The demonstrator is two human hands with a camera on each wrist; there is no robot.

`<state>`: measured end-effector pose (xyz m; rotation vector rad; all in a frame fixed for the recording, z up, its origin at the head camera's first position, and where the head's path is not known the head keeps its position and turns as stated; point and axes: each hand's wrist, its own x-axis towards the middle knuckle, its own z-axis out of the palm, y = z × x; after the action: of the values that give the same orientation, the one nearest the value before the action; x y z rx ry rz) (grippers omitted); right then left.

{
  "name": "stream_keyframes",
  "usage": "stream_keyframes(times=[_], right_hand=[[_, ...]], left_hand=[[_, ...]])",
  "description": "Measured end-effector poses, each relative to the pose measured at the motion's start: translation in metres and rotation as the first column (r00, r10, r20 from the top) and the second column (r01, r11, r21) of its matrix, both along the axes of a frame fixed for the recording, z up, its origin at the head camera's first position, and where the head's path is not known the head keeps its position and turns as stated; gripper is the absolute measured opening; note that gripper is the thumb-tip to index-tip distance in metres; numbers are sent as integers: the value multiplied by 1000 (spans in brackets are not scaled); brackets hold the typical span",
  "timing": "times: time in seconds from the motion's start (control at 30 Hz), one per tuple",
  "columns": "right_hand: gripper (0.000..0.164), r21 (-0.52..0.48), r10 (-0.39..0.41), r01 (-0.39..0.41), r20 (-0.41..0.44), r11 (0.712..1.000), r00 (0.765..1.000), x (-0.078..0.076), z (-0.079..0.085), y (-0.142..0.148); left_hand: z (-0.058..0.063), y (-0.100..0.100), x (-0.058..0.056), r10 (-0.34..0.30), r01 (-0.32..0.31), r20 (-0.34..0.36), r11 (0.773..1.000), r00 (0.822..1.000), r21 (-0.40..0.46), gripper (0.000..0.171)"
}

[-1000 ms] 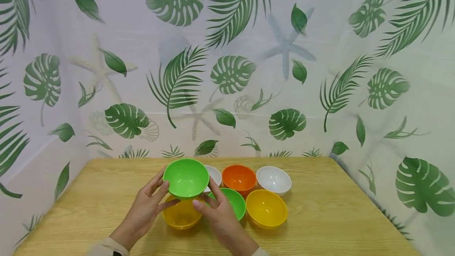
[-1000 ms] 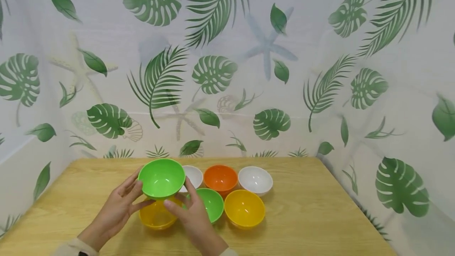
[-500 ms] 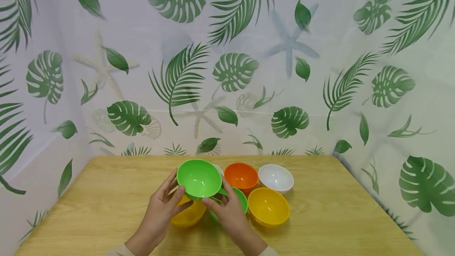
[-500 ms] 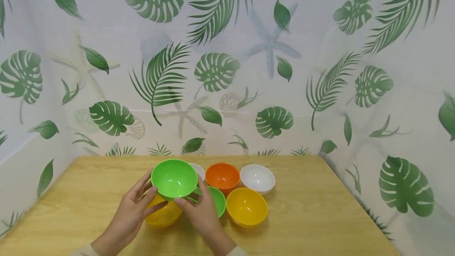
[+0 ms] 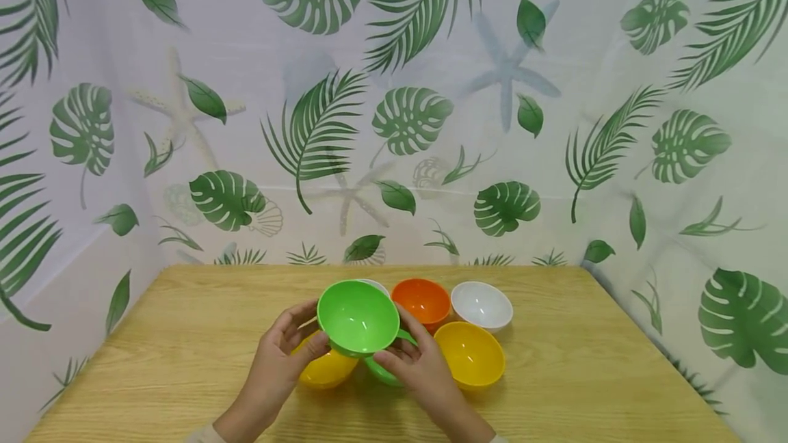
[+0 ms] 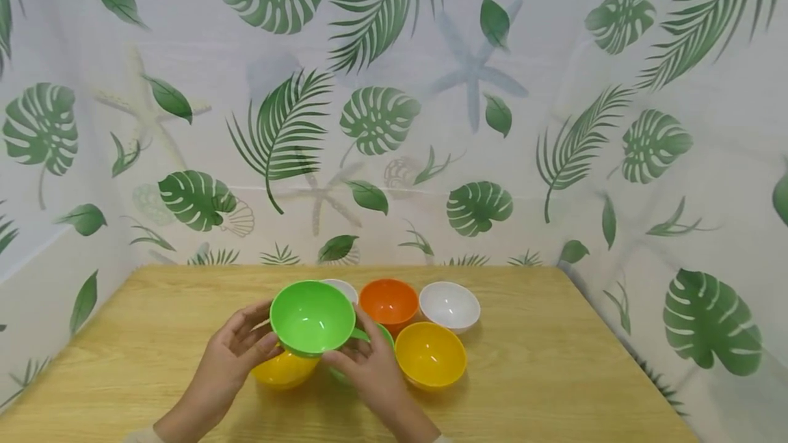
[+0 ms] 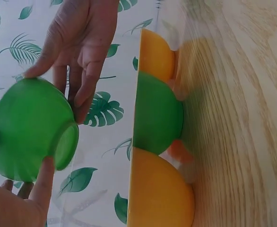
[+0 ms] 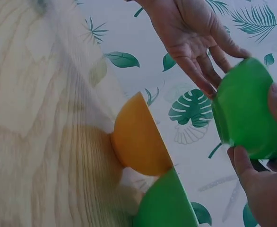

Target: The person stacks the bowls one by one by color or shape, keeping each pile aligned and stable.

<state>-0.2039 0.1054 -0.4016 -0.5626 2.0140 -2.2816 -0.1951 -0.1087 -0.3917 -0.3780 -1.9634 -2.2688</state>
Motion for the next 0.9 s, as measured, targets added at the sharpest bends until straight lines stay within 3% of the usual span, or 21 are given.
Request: stream_keyframes(times=[0.13, 0.23, 0.4, 0.5, 0.6, 0.73, 0.9], right_hand=[[78, 27, 31, -30, -39, 999, 999, 4, 4, 8], [78, 77, 7, -2, -67, 997, 998, 9, 6, 12], [73, 174, -101, 128, -153, 976, 983, 18, 10, 20], [71, 260, -150, 206, -219, 944, 964, 23, 12, 27], [73, 329, -148, 232, -262, 915, 954, 27, 14, 36], [80, 379, -92, 200, -286, 904, 954, 32, 13, 46], [80, 392, -14, 107, -233, 914, 972, 39, 10, 56]], left_hand=[[4, 2, 4, 16, -15, 3, 994, 1000, -109, 70], [6, 5, 7, -10, 9, -3, 988, 1000, -156, 77], [7, 9, 11, -92, 87, -31, 984, 995, -155, 65], [5, 10, 13, -136, 128, -53, 982, 989, -138, 64], [3, 12, 14, -182, 172, -72, 978, 981, -121, 67], [0, 14, 17, -235, 226, -62, 966, 970, -129, 79], [-6, 17, 20, -303, 288, -52, 938, 952, -190, 88]])
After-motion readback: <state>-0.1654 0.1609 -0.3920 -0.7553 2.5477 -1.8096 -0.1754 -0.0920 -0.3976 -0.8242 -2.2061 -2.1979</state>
